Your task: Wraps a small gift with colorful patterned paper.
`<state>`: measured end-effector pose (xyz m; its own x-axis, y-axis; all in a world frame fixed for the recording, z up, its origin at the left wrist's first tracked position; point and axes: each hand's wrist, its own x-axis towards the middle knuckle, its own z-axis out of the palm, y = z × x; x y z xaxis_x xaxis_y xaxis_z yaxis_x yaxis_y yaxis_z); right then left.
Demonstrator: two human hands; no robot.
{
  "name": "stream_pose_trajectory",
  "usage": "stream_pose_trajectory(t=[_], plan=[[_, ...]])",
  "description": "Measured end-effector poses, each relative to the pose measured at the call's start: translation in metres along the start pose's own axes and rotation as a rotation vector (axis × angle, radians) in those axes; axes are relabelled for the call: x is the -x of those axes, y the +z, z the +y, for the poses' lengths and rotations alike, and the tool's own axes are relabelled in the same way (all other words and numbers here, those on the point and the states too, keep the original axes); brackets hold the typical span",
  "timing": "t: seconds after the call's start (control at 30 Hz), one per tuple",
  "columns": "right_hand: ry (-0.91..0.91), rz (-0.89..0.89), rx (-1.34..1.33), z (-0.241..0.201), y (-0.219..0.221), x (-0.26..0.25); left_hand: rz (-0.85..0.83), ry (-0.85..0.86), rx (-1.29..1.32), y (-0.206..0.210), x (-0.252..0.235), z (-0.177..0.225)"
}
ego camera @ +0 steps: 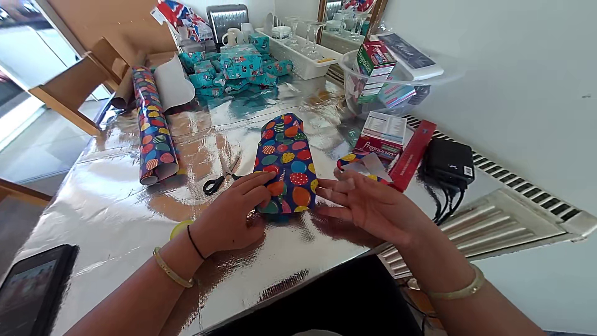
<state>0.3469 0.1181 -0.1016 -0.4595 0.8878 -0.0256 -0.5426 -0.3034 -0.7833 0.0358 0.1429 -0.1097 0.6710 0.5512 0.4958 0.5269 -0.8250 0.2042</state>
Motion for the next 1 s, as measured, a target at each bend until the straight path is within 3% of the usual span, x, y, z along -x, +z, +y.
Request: stream_pose_trajectory(t=[0.17, 0.37, 0.57, 0.73, 1.0], plan=[[-0.089, -0.149, 0.096, -0.026, 0.019, 0.012, 0.304, 0.158, -0.172, 0.002, -0.004, 0.003], [-0.139, -0.215, 0.037, -0.041, 0.042, 0.013, 0.582, 0.091, 0.000, -0.009, -0.007, 0.008], [-0.297, -0.374, 0.206, -0.051, 0.068, 0.027, 0.672, 0.138, 0.092, -0.034, -0.003, 0.011], [-0.238, -0.610, 0.373, -0.023, 0.095, 0.016, 0.681, 0.109, 0.187, -0.041, -0.003, 0.015], [-0.157, -0.506, 0.190, -0.025, 0.108, 0.000, 0.641, 0.066, 0.305, -0.040, -0.001, 0.021]])
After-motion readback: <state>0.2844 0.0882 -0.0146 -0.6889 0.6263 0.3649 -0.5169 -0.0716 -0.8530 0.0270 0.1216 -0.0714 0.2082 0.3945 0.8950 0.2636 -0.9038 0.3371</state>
